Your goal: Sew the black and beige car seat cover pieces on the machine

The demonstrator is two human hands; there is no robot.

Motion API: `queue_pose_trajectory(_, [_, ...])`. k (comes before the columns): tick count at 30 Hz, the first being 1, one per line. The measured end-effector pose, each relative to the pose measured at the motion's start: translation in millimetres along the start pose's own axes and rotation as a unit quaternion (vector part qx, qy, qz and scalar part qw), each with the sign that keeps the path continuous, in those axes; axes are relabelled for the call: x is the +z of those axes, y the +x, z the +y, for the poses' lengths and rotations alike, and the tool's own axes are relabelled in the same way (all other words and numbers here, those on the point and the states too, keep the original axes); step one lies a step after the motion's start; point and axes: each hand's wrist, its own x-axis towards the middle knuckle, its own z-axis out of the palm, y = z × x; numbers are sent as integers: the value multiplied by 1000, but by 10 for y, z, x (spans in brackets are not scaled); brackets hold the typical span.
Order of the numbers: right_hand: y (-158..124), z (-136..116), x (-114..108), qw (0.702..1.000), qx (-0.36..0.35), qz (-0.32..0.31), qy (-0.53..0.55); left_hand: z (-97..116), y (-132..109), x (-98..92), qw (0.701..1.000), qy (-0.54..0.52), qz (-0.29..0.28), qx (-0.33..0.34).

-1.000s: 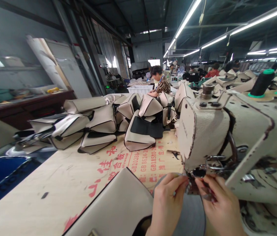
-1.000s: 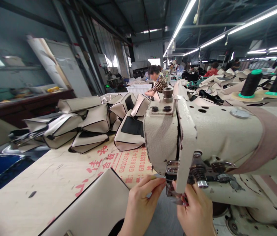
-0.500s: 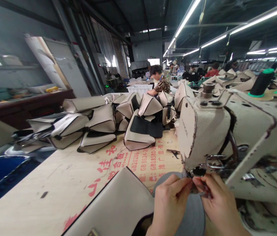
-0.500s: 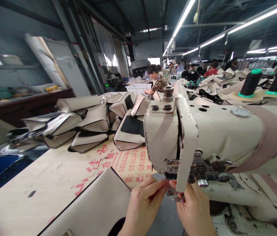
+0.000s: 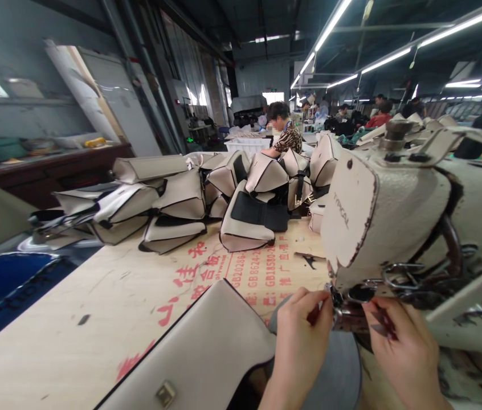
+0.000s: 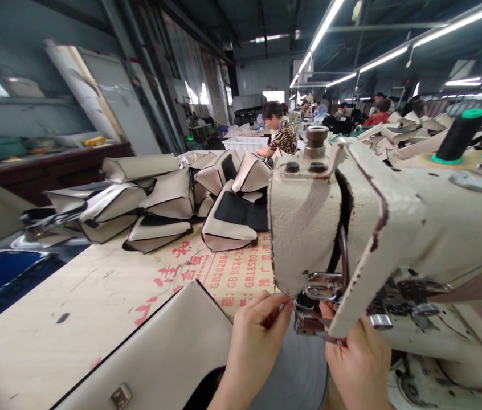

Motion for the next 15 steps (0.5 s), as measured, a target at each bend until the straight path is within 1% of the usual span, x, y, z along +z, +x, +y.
queue_pose_trajectory(4, [13, -4, 34, 999, -8, 19, -29, -17, 12, 23, 1000, -7, -8, 5])
queue_pose_trajectory(7, [28, -21, 47, 999, -32, 31, -31, -32, 15, 34, 1000, -12, -4, 1])
queue_pose_trajectory(9, [34, -29, 49, 998, -38, 32, -26, -38, 16, 41, 1000, -18, -3, -3])
queue_pose_trajectory(15, [-22, 17, 69, 999, -29, 19, -27, -18, 28, 46, 999, -45, 2, -15])
